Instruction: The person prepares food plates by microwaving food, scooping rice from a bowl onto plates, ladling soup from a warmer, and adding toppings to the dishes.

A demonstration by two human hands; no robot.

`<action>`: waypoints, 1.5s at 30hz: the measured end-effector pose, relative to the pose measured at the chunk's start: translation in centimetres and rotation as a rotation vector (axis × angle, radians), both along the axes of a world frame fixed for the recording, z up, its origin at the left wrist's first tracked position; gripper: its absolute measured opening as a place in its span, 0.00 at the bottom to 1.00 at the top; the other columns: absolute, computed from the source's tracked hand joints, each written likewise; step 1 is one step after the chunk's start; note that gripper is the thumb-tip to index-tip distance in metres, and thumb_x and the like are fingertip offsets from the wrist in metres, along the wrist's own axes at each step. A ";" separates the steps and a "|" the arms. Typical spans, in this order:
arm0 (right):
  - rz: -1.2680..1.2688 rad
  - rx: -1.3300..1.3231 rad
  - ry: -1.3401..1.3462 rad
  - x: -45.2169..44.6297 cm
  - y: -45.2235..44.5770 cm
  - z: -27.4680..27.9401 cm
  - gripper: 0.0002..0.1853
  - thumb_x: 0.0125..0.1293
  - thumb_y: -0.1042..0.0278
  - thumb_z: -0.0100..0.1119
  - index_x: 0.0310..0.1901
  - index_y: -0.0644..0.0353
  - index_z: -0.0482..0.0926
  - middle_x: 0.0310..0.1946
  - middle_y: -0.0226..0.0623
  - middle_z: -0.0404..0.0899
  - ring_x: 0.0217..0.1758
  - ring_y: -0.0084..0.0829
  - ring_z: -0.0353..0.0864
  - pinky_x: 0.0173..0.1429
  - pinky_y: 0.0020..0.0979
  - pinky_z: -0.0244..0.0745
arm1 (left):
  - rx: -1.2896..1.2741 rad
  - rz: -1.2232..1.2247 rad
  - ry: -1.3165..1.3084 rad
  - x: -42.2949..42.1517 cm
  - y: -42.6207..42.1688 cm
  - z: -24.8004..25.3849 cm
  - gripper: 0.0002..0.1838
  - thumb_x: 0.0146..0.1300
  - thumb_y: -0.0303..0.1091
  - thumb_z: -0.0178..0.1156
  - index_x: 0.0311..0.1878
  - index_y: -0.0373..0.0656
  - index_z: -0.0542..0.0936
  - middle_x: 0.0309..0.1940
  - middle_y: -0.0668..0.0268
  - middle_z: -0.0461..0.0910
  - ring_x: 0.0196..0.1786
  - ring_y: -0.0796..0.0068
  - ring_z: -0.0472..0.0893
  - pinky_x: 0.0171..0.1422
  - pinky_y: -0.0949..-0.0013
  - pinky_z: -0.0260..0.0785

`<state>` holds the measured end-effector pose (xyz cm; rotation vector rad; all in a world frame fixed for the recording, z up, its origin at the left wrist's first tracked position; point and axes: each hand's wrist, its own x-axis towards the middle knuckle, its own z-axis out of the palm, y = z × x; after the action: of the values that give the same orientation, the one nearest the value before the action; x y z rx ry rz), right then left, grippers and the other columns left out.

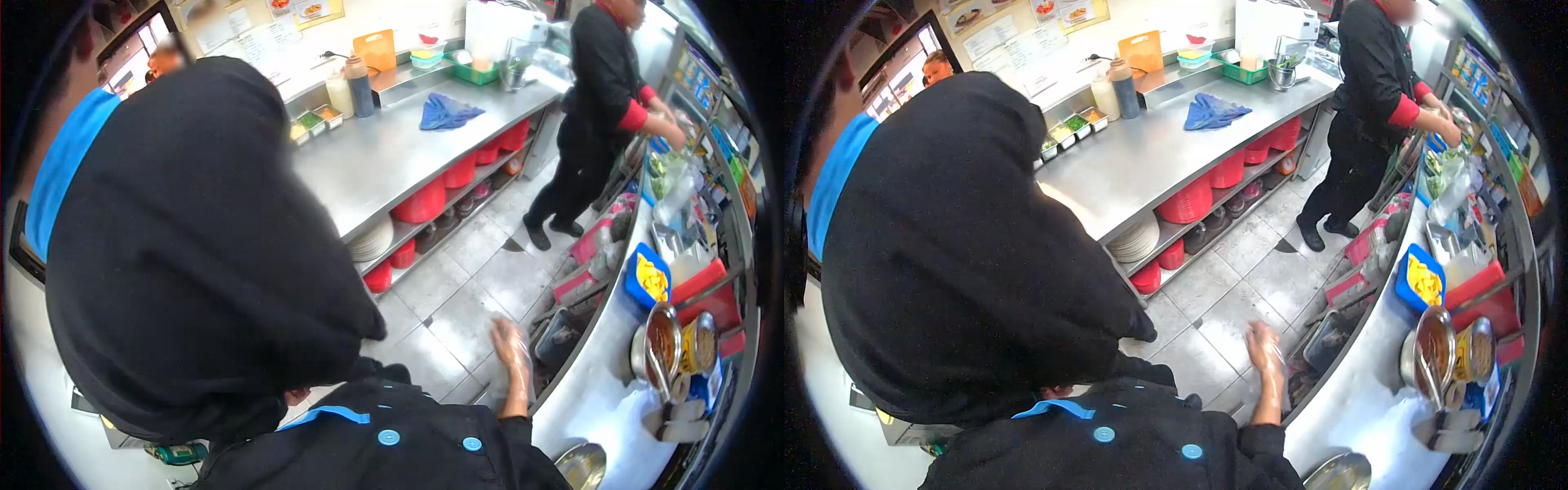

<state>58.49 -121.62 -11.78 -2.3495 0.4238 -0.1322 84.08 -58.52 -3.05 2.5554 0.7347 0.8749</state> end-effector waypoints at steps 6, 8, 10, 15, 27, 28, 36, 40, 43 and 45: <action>0.336 0.208 -0.194 18.1 2.9 1.8 0.17 0.58 0.53 0.59 0.39 0.61 0.79 0.40 0.46 0.78 0.45 0.43 0.77 0.49 0.41 0.70 | 0.063 0.075 -0.049 6.7 -2.6 4.2 0.12 0.50 0.39 0.59 0.31 0.39 0.80 0.28 0.53 0.81 0.32 0.60 0.82 0.40 0.63 0.74; 0.449 0.219 -0.117 23.0 5.0 5.0 0.19 0.56 0.52 0.61 0.35 0.63 0.79 0.35 0.46 0.79 0.40 0.42 0.78 0.46 0.39 0.71 | 0.086 0.115 -0.067 8.3 -2.1 4.9 0.12 0.50 0.40 0.59 0.31 0.40 0.80 0.28 0.54 0.81 0.33 0.60 0.82 0.40 0.63 0.74; 0.588 0.142 -0.045 28.2 7.1 6.9 0.22 0.54 0.49 0.64 0.30 0.65 0.80 0.28 0.45 0.79 0.33 0.41 0.78 0.41 0.38 0.72 | 0.128 0.158 -0.114 9.5 -2.0 5.7 0.13 0.50 0.40 0.59 0.32 0.41 0.81 0.29 0.55 0.81 0.33 0.61 0.82 0.40 0.63 0.74; 0.813 -0.115 -0.018 39.1 10.2 10.3 0.23 0.55 0.44 0.58 0.32 0.60 0.80 0.27 0.44 0.79 0.32 0.40 0.78 0.42 0.38 0.73 | 0.215 0.180 -0.337 5.5 -8.6 2.8 0.13 0.49 0.42 0.60 0.33 0.43 0.81 0.29 0.56 0.82 0.34 0.61 0.82 0.42 0.64 0.74; 1.147 -0.381 -0.485 78.7 27.4 14.1 0.26 0.51 0.61 0.61 0.53 0.57 0.72 0.48 0.50 0.75 0.53 0.45 0.73 0.58 0.40 0.67 | -0.830 0.254 1.072 -12.7 -36.2 -30.9 0.15 0.48 0.46 0.63 0.36 0.47 0.83 0.31 0.59 0.82 0.36 0.63 0.82 0.44 0.65 0.73; 1.184 -0.365 -0.504 80.6 29.1 14.8 0.26 0.51 0.61 0.61 0.53 0.57 0.72 0.48 0.50 0.75 0.53 0.45 0.73 0.58 0.40 0.67 | -0.894 0.278 1.076 -12.3 -37.9 -31.0 0.15 0.48 0.46 0.63 0.36 0.48 0.83 0.31 0.60 0.82 0.36 0.63 0.82 0.44 0.65 0.73; 1.478 -0.632 -0.332 86.8 36.1 9.6 0.13 0.50 0.65 0.61 0.37 0.62 0.81 0.39 0.49 0.80 0.45 0.43 0.80 0.48 0.39 0.75 | -1.049 0.614 0.680 -6.1 -51.6 -29.6 0.16 0.47 0.47 0.64 0.36 0.49 0.83 0.28 0.61 0.83 0.35 0.66 0.83 0.44 0.67 0.74; 1.441 -0.622 -0.306 87.5 37.7 8.6 0.10 0.52 0.69 0.59 0.37 0.62 0.81 0.40 0.49 0.79 0.45 0.44 0.80 0.48 0.38 0.76 | -1.136 0.802 0.593 -6.4 -55.6 -27.9 0.15 0.47 0.46 0.64 0.36 0.49 0.83 0.24 0.60 0.82 0.32 0.67 0.83 0.41 0.66 0.75; 1.468 -0.585 -0.296 86.2 35.6 10.8 0.11 0.52 0.70 0.60 0.37 0.64 0.81 0.39 0.50 0.79 0.43 0.46 0.80 0.45 0.39 0.76 | -1.124 0.764 0.703 -7.7 -57.2 -28.4 0.14 0.48 0.46 0.64 0.35 0.50 0.83 0.23 0.62 0.82 0.30 0.66 0.83 0.39 0.65 0.75; 1.441 -0.465 -0.327 86.4 35.1 10.2 0.10 0.51 0.71 0.59 0.35 0.66 0.80 0.36 0.51 0.79 0.42 0.48 0.79 0.45 0.40 0.76 | -1.101 0.627 0.746 -7.3 -56.4 -27.4 0.15 0.50 0.42 0.62 0.39 0.47 0.82 0.24 0.59 0.82 0.29 0.68 0.83 0.35 0.66 0.75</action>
<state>144.86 -86.47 -1.63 -2.4145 -1.5757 0.0930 76.75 -114.95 -30.42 1.5480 1.6727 -0.4015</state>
